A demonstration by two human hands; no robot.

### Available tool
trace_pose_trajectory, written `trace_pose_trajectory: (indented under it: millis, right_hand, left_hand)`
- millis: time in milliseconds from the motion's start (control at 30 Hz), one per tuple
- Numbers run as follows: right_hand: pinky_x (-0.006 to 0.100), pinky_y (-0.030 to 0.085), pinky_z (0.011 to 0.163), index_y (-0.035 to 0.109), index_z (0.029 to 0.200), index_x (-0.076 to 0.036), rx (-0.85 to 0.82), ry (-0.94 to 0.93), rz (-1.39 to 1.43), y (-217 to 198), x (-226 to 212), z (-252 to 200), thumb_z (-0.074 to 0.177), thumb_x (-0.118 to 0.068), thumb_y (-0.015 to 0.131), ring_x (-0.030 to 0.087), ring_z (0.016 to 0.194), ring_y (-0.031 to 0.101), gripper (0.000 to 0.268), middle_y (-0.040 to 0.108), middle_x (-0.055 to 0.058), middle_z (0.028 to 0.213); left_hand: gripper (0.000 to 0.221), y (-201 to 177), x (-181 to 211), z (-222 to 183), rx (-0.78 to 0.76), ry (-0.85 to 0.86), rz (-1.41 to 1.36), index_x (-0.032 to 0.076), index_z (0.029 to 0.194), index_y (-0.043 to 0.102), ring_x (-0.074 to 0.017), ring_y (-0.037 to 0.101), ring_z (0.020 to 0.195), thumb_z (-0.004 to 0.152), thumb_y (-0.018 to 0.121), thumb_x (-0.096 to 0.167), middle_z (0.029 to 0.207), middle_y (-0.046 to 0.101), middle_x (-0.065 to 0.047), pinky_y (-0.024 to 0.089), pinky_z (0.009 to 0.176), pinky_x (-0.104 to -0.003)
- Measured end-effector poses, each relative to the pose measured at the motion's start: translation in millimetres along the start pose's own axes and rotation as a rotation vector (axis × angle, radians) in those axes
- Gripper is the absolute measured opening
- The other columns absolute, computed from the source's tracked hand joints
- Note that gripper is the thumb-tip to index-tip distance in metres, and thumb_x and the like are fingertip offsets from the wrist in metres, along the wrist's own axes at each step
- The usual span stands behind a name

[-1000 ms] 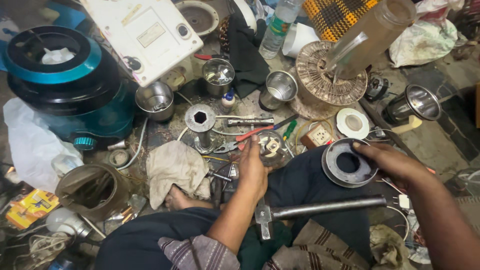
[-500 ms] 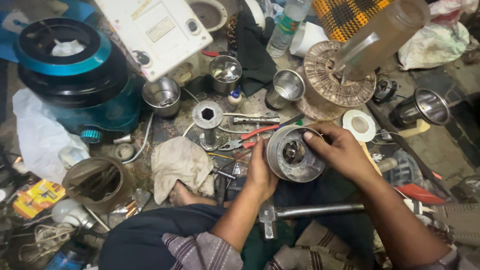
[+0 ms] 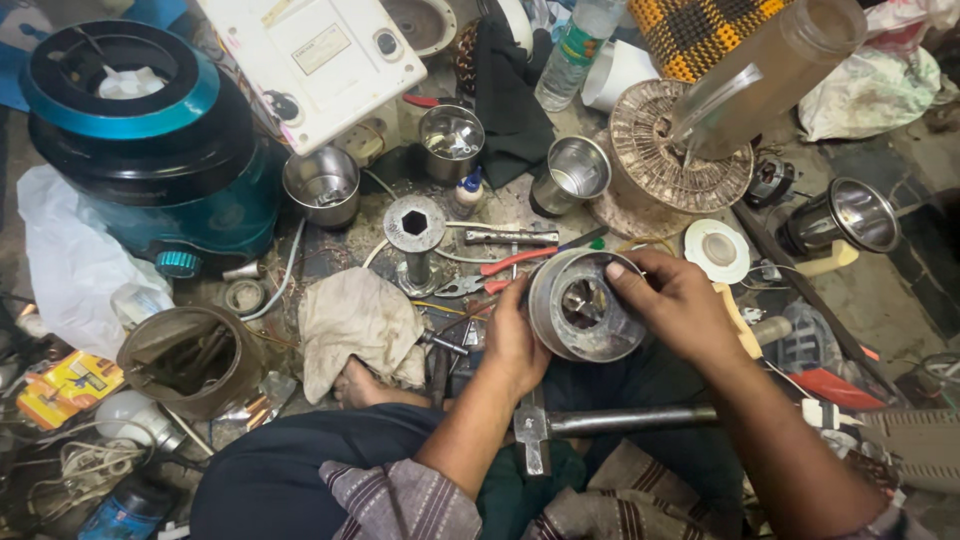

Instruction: The person assembles a blender by inserting a blade assembly into the metal jar, wiping the interior, and screwing the jar onto the base. They use pliers and a screwdriver during the process.

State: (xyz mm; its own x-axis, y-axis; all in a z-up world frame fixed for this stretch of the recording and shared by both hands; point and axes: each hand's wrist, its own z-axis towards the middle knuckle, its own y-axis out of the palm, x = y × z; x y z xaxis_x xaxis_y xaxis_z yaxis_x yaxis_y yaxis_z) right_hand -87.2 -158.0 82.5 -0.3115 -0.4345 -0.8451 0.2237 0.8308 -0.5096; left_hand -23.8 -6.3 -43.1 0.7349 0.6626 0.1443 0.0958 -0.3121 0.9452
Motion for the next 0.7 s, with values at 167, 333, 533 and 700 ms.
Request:
trace_pose_trajectory:
  millis: [167,333,533,700]
  right_hand:
    - [0.025,0.052,0.087,0.072,0.118,0.0,0.012,-0.23,0.006,2.5,1.4,-3.9,0.096,-0.02,0.068,0.01,0.099,0.065,0.03,0.073,0.004,0.107]
    - [0.026,0.05,0.093,0.07,0.12,0.003,0.05,-0.336,0.083,7.3,7.9,-13.7,0.098,-0.015,0.069,0.013,0.105,0.064,0.029,0.069,0.006,0.111]
    - [0.026,0.052,0.09,0.069,0.121,0.002,0.091,-0.237,0.118,10.7,12.7,-5.4,0.097,-0.017,0.069,0.012,0.102,0.065,0.031,0.071,0.005,0.11]
    - [0.027,0.053,0.089,0.073,0.119,0.001,0.067,-0.226,-0.02,5.3,10.6,4.2,0.096,-0.02,0.07,0.012,0.101,0.067,0.031,0.074,0.007,0.109]
  left_hand:
    - [0.05,0.9,4.9,1.0,0.04,-0.045,-0.002,0.002,0.131,0.061,-0.0291,0.065,0.119,0.104,0.04,0.038,0.128,0.069,-0.016,0.048,0.108,-0.044]
    - [0.052,2.7,7.2,-0.4,0.052,-0.087,0.033,0.001,0.128,0.063,-0.03,0.067,0.114,0.103,0.039,0.04,0.124,0.07,-0.017,0.051,0.103,-0.044]
    - [0.047,3.0,9.6,-0.2,0.039,-0.06,0.169,0.0,0.13,0.063,-0.0282,0.067,0.116,0.104,0.042,0.032,0.125,0.07,-0.017,0.052,0.104,-0.045]
    - [0.051,7.9,17.7,-3.9,-0.11,-0.124,0.159,0.003,0.135,0.06,-0.0258,0.065,0.12,0.107,0.037,0.038,0.13,0.068,-0.014,0.051,0.106,-0.044]
